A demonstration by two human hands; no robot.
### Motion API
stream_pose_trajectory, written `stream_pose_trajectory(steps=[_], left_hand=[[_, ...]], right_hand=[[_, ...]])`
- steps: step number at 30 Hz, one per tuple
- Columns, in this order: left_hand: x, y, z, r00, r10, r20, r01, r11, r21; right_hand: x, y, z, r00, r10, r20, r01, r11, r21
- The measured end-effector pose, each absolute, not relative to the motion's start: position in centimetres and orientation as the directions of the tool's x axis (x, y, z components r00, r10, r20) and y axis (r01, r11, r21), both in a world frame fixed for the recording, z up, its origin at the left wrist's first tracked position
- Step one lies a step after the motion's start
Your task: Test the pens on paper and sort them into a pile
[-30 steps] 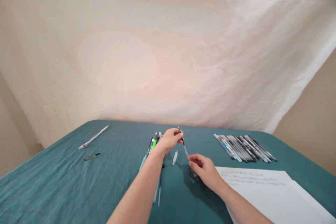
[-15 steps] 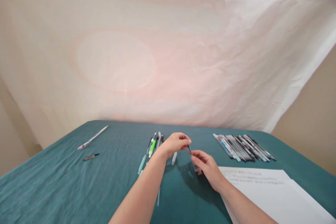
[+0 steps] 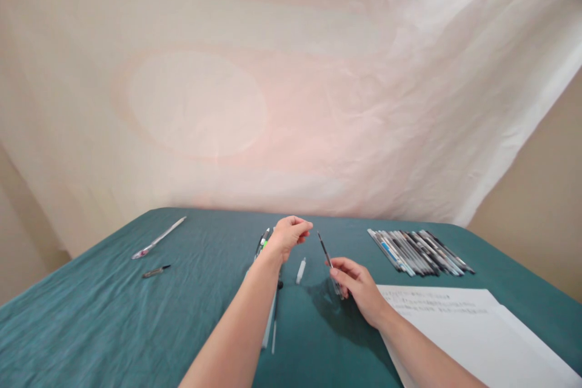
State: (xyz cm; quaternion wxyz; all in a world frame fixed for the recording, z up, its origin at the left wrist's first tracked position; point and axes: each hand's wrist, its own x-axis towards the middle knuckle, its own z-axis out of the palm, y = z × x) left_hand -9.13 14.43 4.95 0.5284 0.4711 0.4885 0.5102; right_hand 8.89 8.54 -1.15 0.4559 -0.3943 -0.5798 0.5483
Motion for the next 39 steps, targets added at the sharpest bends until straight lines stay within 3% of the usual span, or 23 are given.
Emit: stream_pose_trajectory(steps=[6,13,39], left_hand=[[-9.87,14.27,4.89,0.174,0.977,-0.125,-0.117,0.147,0.982],[-10.01,14.44,4.5,0.152,0.97,-0.189,-0.189,0.216,0.958],[-10.17,14.25,4.49,0.215,0.96,-0.179,-0.088,0.201,0.976]], right_hand=[[8.99,8.43,-1.09,-0.286,0.952,0.111,-0.06,0.098,-0.993],[8.96,8.36,-0.92,-0.29,0.951,0.104,-0.059,0.091,-0.994],[8.9,8.3,-0.67,-0.288,0.955,0.076,-0.061,0.06,-0.996]])
